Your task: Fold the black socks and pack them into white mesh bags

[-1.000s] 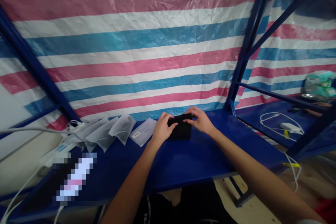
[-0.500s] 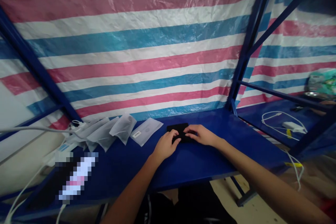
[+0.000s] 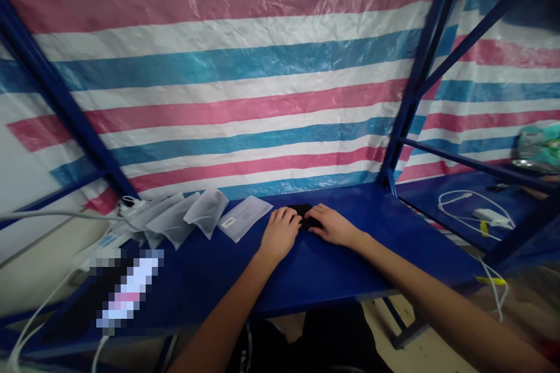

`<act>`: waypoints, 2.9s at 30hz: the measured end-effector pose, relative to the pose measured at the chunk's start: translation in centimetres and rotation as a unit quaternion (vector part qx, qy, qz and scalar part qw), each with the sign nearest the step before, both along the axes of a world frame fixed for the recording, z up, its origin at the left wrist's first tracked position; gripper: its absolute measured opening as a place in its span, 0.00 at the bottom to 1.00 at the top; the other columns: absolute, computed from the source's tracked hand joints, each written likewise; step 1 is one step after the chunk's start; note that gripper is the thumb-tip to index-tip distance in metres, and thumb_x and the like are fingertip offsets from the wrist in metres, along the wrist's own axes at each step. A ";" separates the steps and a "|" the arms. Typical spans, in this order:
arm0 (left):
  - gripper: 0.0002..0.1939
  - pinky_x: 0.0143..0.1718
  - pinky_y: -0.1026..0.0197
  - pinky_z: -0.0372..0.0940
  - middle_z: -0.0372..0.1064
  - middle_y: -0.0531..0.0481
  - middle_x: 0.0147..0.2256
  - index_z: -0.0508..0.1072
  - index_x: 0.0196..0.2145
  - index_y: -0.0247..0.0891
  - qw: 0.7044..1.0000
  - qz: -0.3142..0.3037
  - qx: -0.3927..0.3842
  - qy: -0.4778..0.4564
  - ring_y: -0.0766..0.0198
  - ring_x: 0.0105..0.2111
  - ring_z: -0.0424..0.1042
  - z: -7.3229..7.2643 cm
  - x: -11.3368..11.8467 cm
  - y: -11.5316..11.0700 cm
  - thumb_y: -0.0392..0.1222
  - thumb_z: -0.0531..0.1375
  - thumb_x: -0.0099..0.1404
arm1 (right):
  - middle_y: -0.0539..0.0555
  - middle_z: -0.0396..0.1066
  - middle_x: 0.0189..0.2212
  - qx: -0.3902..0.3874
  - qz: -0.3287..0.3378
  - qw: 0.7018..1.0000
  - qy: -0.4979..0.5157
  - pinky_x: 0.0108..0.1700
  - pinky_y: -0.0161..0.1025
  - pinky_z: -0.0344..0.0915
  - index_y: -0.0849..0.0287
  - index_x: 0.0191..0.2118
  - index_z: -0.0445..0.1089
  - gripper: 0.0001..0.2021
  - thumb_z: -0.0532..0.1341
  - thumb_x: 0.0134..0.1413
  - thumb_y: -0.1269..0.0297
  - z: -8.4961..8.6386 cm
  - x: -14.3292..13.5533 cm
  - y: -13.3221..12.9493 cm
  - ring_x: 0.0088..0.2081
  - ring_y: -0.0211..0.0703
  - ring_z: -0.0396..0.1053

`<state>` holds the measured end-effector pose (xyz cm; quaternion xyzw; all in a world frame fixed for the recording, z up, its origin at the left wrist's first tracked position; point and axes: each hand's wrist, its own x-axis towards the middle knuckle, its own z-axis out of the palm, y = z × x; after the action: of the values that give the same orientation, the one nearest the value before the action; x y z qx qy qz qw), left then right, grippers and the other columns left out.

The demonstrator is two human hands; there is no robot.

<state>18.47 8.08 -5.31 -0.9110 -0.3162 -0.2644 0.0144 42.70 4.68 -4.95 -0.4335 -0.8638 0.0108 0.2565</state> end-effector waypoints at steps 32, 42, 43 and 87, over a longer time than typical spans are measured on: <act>0.19 0.50 0.54 0.70 0.79 0.42 0.43 0.81 0.43 0.38 0.986 0.024 -0.156 -0.055 0.55 0.44 0.78 -0.5 0.1 5.0 0.43 0.50 0.79 | 0.60 0.80 0.52 -0.069 -0.171 0.981 -0.059 0.53 0.43 0.70 0.55 0.67 0.67 0.27 0.40 0.81 0.51 1.7 -7.2 4.5 0.52 0.53 0.79; 0.17 0.57 0.46 0.68 0.76 0.37 0.55 0.80 0.54 0.41 0.969 0.228 -0.095 0.014 0.44 0.56 0.74 -0.8 -8.4 8.4 0.48 0.62 0.73 | 0.60 0.82 0.44 -0.052 -0.199 0.975 -0.082 0.47 0.42 0.67 0.56 0.51 0.76 0.28 0.41 0.81 0.51 1.4 -7.3 3.4 0.45 0.53 0.81; 0.16 0.56 0.48 0.69 0.77 0.38 0.54 0.80 0.55 0.42 0.970 0.225 -0.096 0.007 0.46 0.54 0.75 -0.7 -8.6 8.7 0.44 0.59 0.74 | 0.60 0.82 0.44 -0.049 -0.197 0.976 -0.074 0.47 0.42 0.67 0.55 0.54 0.75 0.26 0.41 0.81 0.51 1.3 -7.3 3.3 0.45 0.53 0.81; 0.03 0.46 0.58 0.74 0.84 0.50 0.40 0.79 0.40 0.44 0.951 0.004 -0.162 -0.263 0.56 0.41 0.84 0.7 -2.9 4.8 0.39 0.64 0.71 | 0.60 0.82 0.47 -0.028 -0.148 0.987 -0.054 0.44 0.38 0.65 0.56 0.66 0.62 0.18 0.47 0.80 0.60 0.4 -7.7 3.3 0.45 0.51 0.81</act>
<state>15.60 12.89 -4.60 -0.7979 -0.3514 -0.4398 -0.2156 35.04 8.03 -4.53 -0.5637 -0.8019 -0.0269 0.1963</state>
